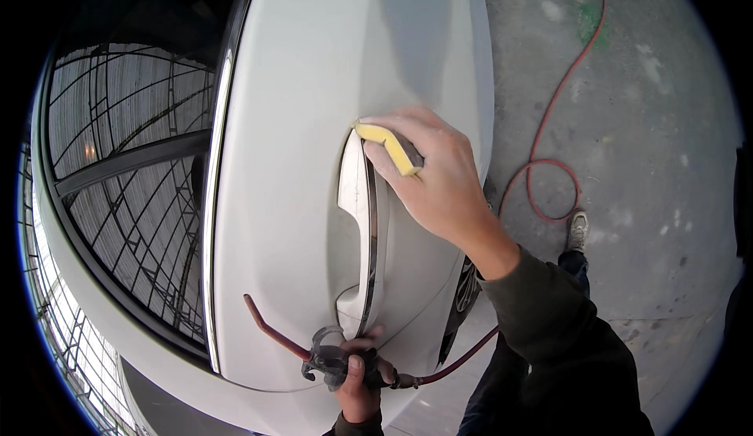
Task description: The person sands the surface of a white car door using a sanding block, focusing on the area around the door handle. They repeatedly rub the block over the paint in various directions while holding a spray nozzle in the other hand.
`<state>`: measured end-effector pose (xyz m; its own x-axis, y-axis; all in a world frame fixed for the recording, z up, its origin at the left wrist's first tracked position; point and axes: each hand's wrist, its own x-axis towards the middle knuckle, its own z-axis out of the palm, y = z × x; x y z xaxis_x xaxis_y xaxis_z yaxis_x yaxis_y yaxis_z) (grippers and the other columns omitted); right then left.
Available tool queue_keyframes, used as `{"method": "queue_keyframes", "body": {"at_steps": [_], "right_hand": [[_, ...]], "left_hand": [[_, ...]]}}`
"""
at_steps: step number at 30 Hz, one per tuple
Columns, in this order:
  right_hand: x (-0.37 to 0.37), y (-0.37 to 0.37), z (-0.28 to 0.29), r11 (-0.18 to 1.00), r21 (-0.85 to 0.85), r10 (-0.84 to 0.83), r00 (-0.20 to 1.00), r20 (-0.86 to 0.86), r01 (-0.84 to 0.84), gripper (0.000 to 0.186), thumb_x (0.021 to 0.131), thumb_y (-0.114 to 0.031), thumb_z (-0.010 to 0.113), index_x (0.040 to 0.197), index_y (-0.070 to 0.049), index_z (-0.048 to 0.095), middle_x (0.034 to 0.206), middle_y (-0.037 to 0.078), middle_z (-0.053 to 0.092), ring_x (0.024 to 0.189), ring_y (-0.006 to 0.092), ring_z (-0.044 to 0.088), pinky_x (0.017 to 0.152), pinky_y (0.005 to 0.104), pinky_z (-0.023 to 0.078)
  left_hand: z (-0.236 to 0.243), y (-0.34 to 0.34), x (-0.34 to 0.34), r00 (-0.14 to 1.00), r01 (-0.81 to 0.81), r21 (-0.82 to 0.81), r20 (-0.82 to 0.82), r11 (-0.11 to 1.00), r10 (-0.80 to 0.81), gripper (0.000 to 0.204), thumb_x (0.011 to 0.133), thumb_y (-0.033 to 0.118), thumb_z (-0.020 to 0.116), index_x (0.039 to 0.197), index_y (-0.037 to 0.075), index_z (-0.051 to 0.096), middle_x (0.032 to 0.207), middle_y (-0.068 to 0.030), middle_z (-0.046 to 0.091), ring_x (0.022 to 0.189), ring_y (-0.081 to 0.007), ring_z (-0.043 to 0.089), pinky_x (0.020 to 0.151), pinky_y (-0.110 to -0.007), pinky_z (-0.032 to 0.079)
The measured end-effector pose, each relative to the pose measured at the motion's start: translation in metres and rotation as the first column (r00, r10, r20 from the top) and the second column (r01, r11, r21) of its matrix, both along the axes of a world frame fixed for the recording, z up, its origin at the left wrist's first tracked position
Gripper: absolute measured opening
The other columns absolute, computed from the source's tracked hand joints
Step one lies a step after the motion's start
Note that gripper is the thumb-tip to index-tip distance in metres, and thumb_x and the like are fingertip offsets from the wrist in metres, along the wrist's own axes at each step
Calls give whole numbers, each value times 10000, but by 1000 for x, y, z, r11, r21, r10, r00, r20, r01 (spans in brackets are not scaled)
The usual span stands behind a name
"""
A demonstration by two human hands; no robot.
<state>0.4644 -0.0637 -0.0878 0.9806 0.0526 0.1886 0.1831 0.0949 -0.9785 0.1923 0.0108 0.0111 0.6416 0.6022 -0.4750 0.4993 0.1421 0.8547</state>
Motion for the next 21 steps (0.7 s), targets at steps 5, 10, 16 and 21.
{"method": "queue_keyframes", "body": {"at_steps": [5, 10, 16, 21], "right_hand": [[21, -11, 8, 997, -11, 73, 990, -124, -75, 181, 888, -151, 692, 979, 4, 714, 785, 160, 649, 704, 343, 600, 661, 396, 468], [-42, -12, -12, 984, 166, 118, 944, -307, -69, 199, 902, -162, 688, 986, 17, 709, 792, 170, 660, 706, 303, 629, 678, 390, 480], [-33, -9, -4, 969, 248, 145, 833, -534, -10, 243, 916, -175, 694, 1033, 37, 699, 848, 158, 688, 727, 224, 633, 708, 325, 490], [-117, -27, -11, 965, 250, 156, 931, -332, -72, 231, 929, -170, 685, 1059, 20, 703, 911, 145, 699, 779, 202, 650, 749, 310, 502]], "left_hand": [[0, -6, 6, 1000, -1, -10, -1, 1000, 1, 447, 968, 430, 603, 1150, 28, 528, 1215, -238, 617, 499, -203, 546, 522, -332, 464], [-2, -4, 2, 1000, 9, -6, 24, 1000, -9, 435, 982, 433, 578, 1154, 37, 527, 1219, -233, 615, 495, -198, 536, 516, -334, 452], [-2, -6, 1, 999, -32, -12, 15, 999, 32, 410, 993, 413, 567, 1147, 34, 537, 1193, -242, 628, 516, -203, 551, 532, -341, 464], [-4, -9, 1, 995, -88, 25, 54, 996, 87, 415, 970, 385, 617, 1136, 9, 557, 1180, -263, 632, 529, -221, 582, 539, -347, 494]]}}
